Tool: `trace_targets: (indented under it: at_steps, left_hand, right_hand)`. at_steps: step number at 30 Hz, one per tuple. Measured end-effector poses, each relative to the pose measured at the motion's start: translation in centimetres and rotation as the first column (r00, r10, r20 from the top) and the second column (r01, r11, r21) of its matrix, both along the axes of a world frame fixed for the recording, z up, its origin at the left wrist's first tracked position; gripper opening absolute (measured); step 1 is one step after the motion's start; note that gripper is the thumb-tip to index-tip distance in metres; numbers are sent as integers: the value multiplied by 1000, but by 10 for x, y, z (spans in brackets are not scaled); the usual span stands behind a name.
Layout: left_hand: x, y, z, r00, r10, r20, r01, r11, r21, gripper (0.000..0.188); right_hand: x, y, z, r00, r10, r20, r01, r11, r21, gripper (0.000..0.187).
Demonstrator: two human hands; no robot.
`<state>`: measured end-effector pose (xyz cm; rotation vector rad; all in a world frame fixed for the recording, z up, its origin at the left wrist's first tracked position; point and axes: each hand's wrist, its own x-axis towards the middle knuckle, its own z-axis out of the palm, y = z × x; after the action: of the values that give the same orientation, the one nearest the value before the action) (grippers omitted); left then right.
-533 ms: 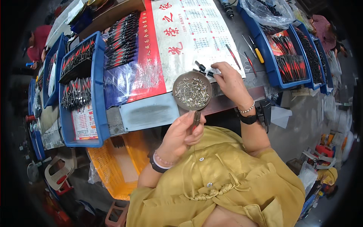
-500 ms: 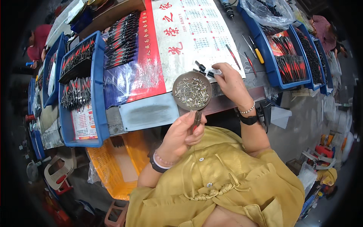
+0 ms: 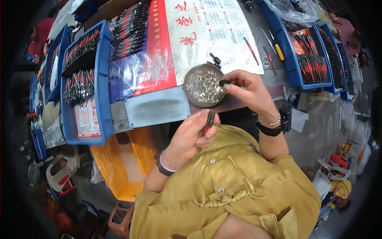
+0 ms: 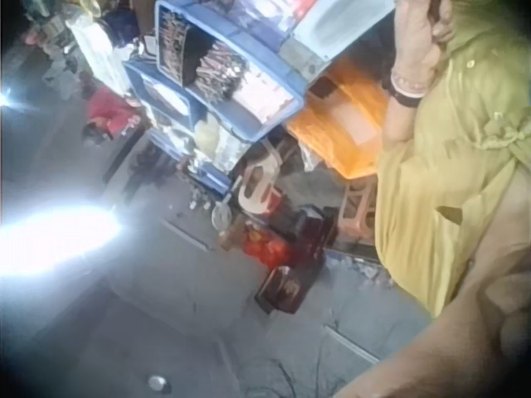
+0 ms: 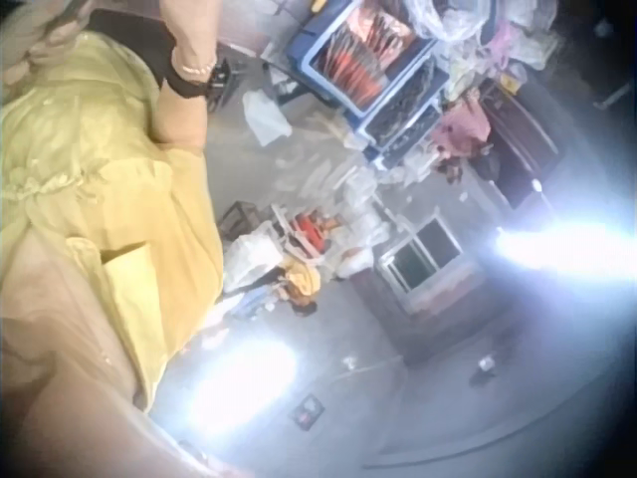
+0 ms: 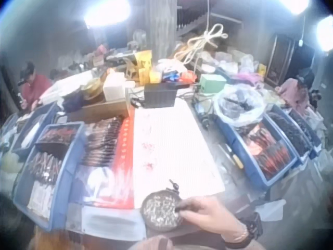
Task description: The person repeatedly picks small metal pins from a shallow bowl, inserts them into black plastic key handles, and uses pliers to crimp or secure the pins. Finished handles are placed into a blue tray on the workbench. The process is repeated for multiple units throughout the clip.
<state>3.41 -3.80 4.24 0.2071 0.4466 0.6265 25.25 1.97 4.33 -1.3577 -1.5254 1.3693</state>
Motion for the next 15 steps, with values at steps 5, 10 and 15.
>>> trace_targets:
  at_steps: [5,10,15]
  left_hand:
    - [3,-2,1,998,-21,-61,23,999,34,39]
    - [7,-5,3,994,-55,-92,56,998,10,35]
    - [7,-7,3,997,-63,-45,62,998,-9,34]
  right_hand:
    - [-5,-25,12,899,69,-432,-179,959,-219,14]
    - [-11,-31,0,794,-51,-606,-207,915,-348,13]
    - [-17,-29,-10,763,-71,-642,-154,945,-288,17]
